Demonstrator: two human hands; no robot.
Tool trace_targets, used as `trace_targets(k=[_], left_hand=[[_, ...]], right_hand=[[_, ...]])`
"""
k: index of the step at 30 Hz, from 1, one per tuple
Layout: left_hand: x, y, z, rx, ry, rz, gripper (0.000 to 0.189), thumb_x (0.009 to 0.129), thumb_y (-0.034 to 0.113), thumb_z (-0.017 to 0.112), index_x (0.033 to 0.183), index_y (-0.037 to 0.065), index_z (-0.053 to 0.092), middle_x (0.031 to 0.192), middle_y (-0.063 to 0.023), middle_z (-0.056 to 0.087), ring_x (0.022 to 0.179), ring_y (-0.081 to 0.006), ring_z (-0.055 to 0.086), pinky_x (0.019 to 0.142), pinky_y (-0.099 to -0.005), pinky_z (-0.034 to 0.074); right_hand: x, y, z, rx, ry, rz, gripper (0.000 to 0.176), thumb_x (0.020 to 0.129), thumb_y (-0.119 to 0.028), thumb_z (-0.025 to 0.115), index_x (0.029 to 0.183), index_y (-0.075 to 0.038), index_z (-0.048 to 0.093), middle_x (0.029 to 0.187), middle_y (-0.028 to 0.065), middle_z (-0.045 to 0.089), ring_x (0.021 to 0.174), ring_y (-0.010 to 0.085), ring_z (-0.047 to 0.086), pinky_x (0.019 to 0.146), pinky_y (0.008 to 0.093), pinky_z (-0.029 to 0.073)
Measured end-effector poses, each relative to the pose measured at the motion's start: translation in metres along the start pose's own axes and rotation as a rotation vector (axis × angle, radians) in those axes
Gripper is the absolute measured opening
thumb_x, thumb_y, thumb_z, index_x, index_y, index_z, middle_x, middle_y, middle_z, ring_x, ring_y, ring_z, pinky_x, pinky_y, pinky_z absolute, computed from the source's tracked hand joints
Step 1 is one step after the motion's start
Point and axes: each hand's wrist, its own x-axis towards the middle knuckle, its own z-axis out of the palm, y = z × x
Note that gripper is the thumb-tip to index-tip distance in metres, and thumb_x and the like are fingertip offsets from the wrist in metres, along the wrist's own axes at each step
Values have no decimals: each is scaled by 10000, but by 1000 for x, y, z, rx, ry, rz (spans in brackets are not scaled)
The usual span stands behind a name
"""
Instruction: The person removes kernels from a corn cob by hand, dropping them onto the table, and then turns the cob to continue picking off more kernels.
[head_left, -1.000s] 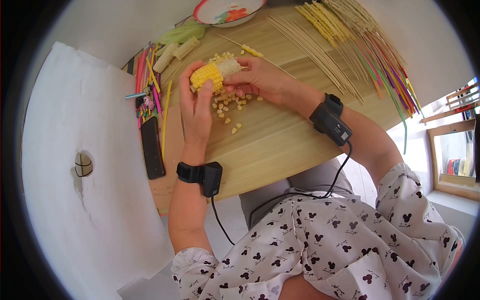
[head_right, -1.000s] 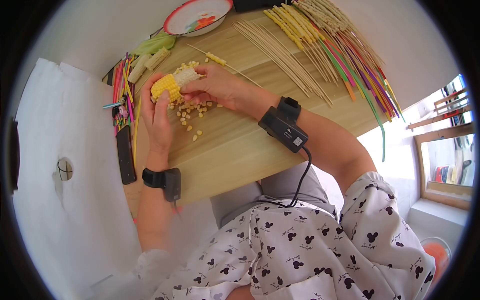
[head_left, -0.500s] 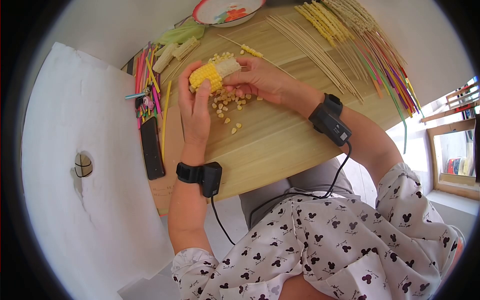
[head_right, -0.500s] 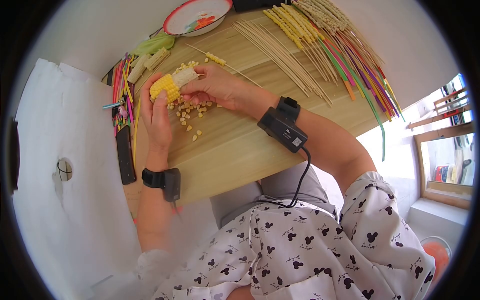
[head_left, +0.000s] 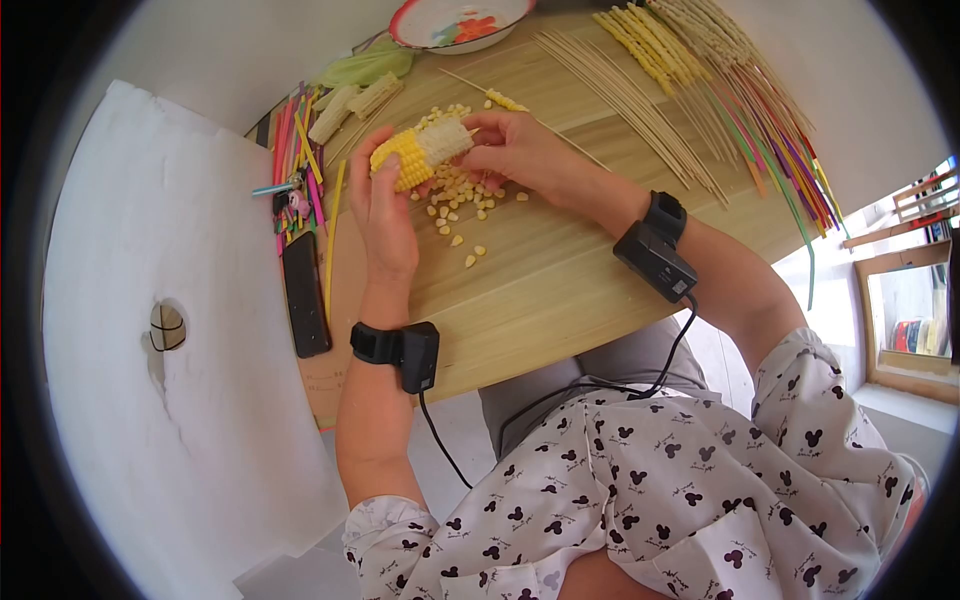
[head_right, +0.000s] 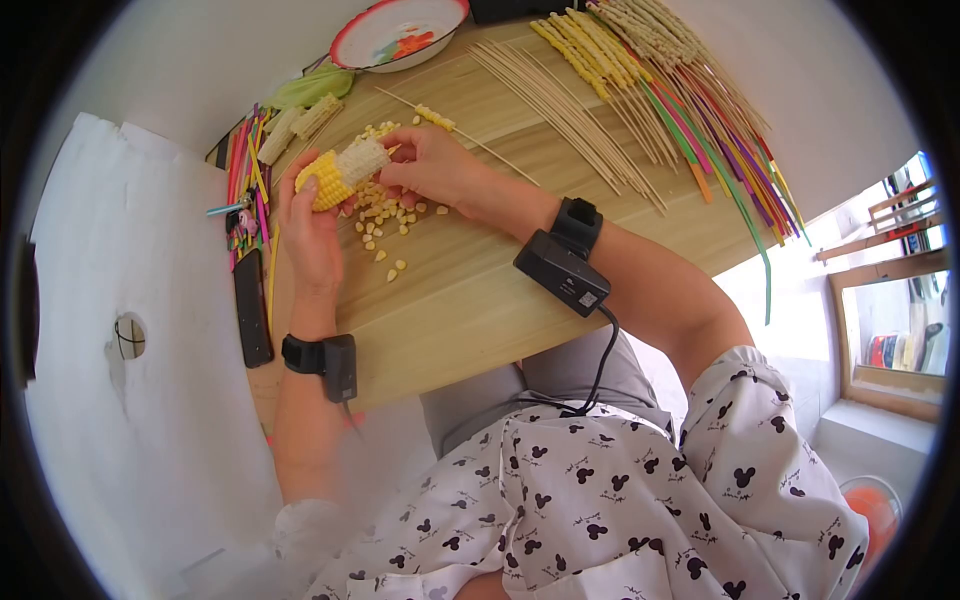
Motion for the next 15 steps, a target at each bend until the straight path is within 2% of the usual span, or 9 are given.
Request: trace_targets(k=[2,4,5,7,11,13,15], left_hand=[[0,1,0,33,-3,-42,365,982,203,445,1299,32,502,1120,-84,601,964,-153,585,736,-308,477],[-1,3,0,36,-19,-59,362,980,208,447,1293,38,508,1115,-75,603,956,-147,587,727,-299,481],[-2,4,1,40,-35,-75,359,978,213,450,1288,44,514,1110,-67,605,948,-141,589,718,-290,484],[-4,8,3,104,-48,-76,358,978,219,452,1285,47,517,1115,-64,604,957,-138,590,720,-280,489],[-7,14,8,190,-90,-76,359,979,238,454,1275,47,522,1131,-61,600,986,-130,593,729,-256,502],[-7,13,7,171,-97,-83,365,976,241,451,1277,45,521,1136,-64,599,996,-135,593,741,-262,503],[-6,11,6,152,-104,-90,371,974,244,448,1278,43,519,1142,-67,598,1006,-140,594,754,-268,505]], right_hand=[[-2,-3,-1,-8,12,-30,482,900,-164,682,1297,58,522,866,68,648,627,88,575,551,222,460],[-10,-20,-2,-163,-129,13,469,929,-286,659,1261,27,554,831,45,625,623,79,559,551,218,454],[-10,-19,0,-163,-129,14,469,929,-286,659,1261,27,554,831,45,625,623,79,559,551,218,454],[-10,-16,3,-238,-166,-32,490,939,-408,642,1215,-8,581,819,25,608,621,68,538,570,211,448],[-4,1,3,-363,-119,-180,482,954,-446,629,1168,-16,590,811,14,595,627,57,524,563,211,434],[4,11,4,-338,-113,-447,451,975,-430,608,1140,-10,590,789,3,576,617,52,500,531,221,412],[0,9,1,-363,-127,-416,423,985,-405,601,1133,-9,586,785,2,567,611,55,498,522,224,409]])
